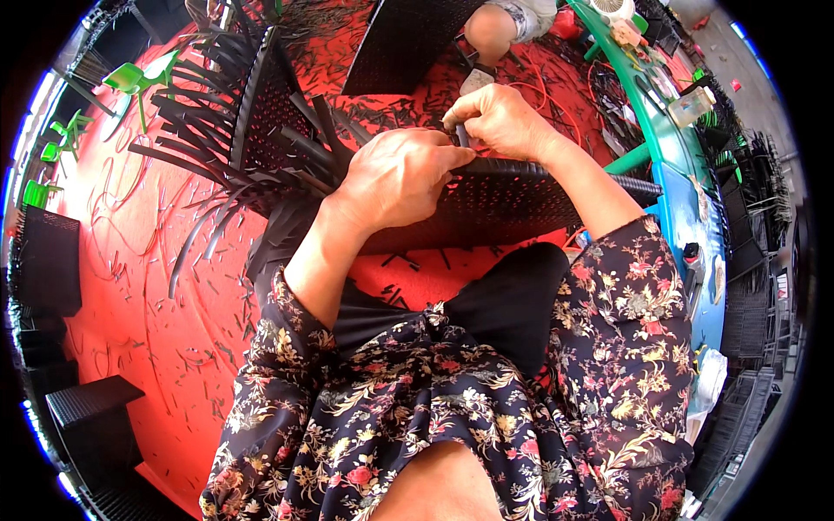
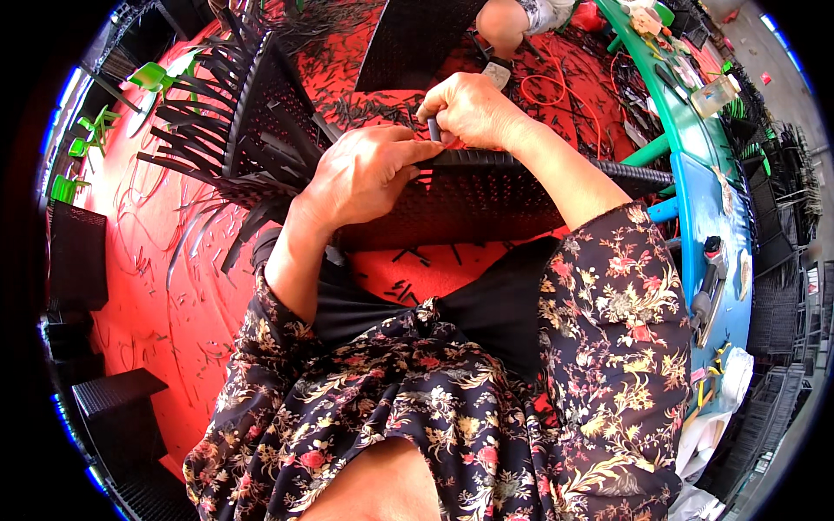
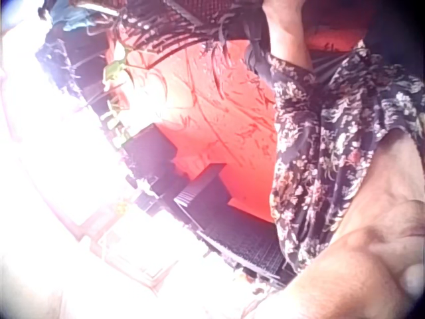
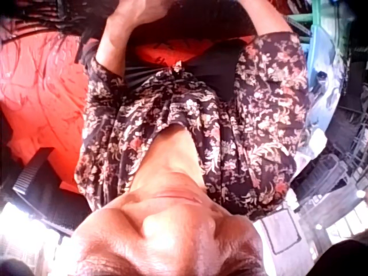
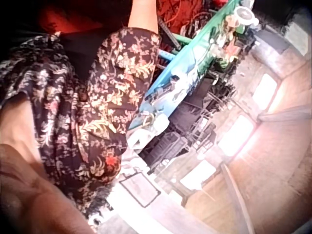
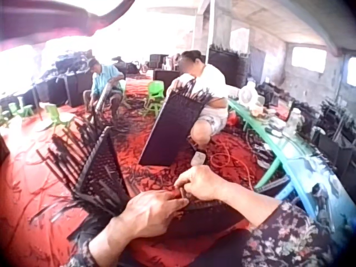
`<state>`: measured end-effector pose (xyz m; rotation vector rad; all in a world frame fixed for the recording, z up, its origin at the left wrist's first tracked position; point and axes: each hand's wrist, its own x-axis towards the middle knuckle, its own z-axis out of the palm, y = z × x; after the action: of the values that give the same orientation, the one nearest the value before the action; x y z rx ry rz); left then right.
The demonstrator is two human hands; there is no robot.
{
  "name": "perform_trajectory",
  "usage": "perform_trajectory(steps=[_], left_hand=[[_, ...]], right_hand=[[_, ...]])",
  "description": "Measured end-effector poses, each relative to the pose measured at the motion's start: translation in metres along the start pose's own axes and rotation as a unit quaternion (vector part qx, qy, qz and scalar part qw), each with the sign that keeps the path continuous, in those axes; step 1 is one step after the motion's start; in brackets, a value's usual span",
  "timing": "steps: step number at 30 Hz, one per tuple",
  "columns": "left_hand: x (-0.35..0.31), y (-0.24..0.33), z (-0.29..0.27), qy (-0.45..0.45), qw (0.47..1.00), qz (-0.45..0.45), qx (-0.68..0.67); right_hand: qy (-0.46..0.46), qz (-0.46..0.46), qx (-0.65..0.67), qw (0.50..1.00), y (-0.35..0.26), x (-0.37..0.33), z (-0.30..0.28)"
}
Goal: The person sits on the floor and weaves black plastic strips into the frame of a chair. They use a staple gun to secure the strips, pliers to cut and adjust them, and a knife to trim excess material. The person works on one chair at a time, focusing on the seat and backrest areas.
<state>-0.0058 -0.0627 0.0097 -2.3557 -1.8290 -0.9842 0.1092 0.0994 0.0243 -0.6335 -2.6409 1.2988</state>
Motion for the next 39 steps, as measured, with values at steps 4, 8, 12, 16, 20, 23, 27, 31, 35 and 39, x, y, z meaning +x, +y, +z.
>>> perform_trajectory(steps=[4, 8, 12, 16, 20, 23, 27, 31, 35, 39], left_hand=[[0.0, 0.001, -0.002, -0.014, 1.0, -0.009, 0.002], [-0.001, 0.004, -0.001, -0.01, 1.0, -0.002, 0.001], [0.002, 0.003, -0.002, -0.009, 1.0, 0.006, -0.007], [0.003, 0.004, -0.003, -0.016, 1.0, 0.007, -0.017], [0.005, 0.004, -0.003, -0.024, 0.999, -0.016, -0.017], [0.004, -0.003, 0.002, -0.013, 0.999, -0.015, -0.028], [0.006, -0.006, 0.003, -0.006, 0.998, -0.008, -0.056], [0.008, -0.006, -0.003, -0.044, 0.997, -0.039, -0.053], [0.006, -0.011, 0.004, -0.012, 0.997, -0.038, -0.068], [0.004, -0.014, 0.005, 0.002, 0.997, -0.036, -0.074]], right_hand=[[-0.073, 0.113, 0.159, 0.978, -0.004, -0.003, -0.006], [-0.124, 0.113, 0.216, 0.962, 0.017, -0.003, -0.003], [-0.187, 0.076, 0.188, 0.961, 0.011, -0.003, -0.003], [-0.248, 0.051, 0.149, 0.956, 0.018, 0.003, -0.006], [-0.198, -0.007, 0.111, 0.974, 0.009, -0.005, -0.004], [0.002, -0.071, -0.024, 0.997, 0.003, -0.018, 0.0], [0.189, -0.305, -0.149, 0.922, -0.021, -0.067, 0.017], [0.264, -0.337, -0.29, 0.856, -0.005, -0.069, 0.049], [0.318, -0.39, -0.281, 0.817, 0.005, -0.062, 0.052], [0.311, -0.385, -0.188, 0.849, -0.009, -0.074, 0.049]])
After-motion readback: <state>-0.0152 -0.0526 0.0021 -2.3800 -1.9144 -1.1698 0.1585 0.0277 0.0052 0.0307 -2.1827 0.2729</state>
